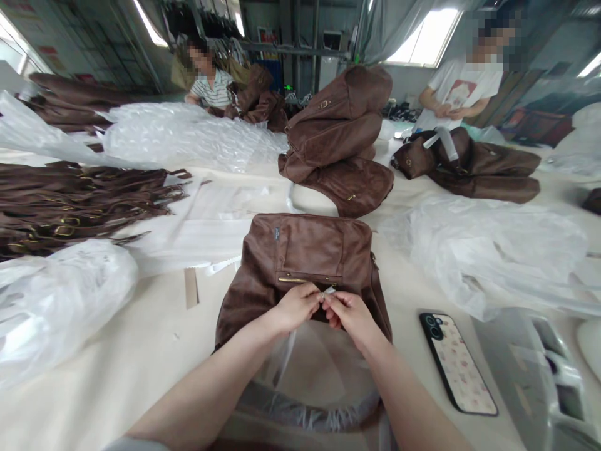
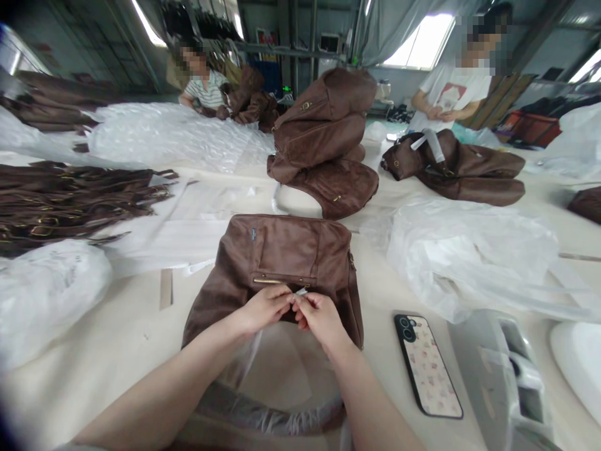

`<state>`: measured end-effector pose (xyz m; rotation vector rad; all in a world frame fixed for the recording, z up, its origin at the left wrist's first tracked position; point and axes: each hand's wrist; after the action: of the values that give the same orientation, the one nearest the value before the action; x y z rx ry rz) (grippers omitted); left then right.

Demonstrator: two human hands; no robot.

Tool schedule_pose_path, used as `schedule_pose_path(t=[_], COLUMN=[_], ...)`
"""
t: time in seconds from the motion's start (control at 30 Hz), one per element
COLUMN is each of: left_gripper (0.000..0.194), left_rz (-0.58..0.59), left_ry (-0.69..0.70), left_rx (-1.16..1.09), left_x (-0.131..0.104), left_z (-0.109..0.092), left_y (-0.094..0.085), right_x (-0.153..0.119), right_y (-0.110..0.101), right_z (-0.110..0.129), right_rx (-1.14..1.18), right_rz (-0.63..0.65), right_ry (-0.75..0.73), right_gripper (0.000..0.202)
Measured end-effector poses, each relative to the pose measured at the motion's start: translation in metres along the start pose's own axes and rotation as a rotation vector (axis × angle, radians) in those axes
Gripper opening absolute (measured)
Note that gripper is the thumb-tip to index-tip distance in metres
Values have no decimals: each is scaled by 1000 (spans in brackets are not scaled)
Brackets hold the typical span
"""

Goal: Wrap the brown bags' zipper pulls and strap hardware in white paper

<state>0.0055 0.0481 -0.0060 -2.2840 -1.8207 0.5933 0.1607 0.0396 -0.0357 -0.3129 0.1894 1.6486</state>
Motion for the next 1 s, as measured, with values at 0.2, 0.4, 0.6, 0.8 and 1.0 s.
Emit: schedule_pose_path(t=[0.2,0.4,0.6,0.8,1.0], left_gripper=[22,10,24,48,48], left_rz=[236,363,474,354,-210], left_ry=[-429,-495,-528,-37,231], left_rx=[-725,-793,-775,19,451], left_x=[3,7,-1,-30,-86], left_z=[6,6,1,-24,-52], left_y=[-1,-5,13,6,-123], right_x=[5,7,3,-1,-3], right_y=[0,-1,3,-4,-68], right_z=[-6,-3,0,9,29], right_rx=[-119,-70,37,15,-405], right_rz=[-41,-77,-1,-25,-172], right_ry=[-117,-93,-63,-83,-134], right_gripper=[37,40,48,50,49])
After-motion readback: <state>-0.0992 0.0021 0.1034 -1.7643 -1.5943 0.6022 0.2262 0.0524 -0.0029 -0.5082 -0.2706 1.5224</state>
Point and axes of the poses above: each hand's wrist, its own x-axis towards the middle knuckle, its own y-axis out of the palm, z = x × y, and after that the axes turned 8 degrees about -z, right-handed
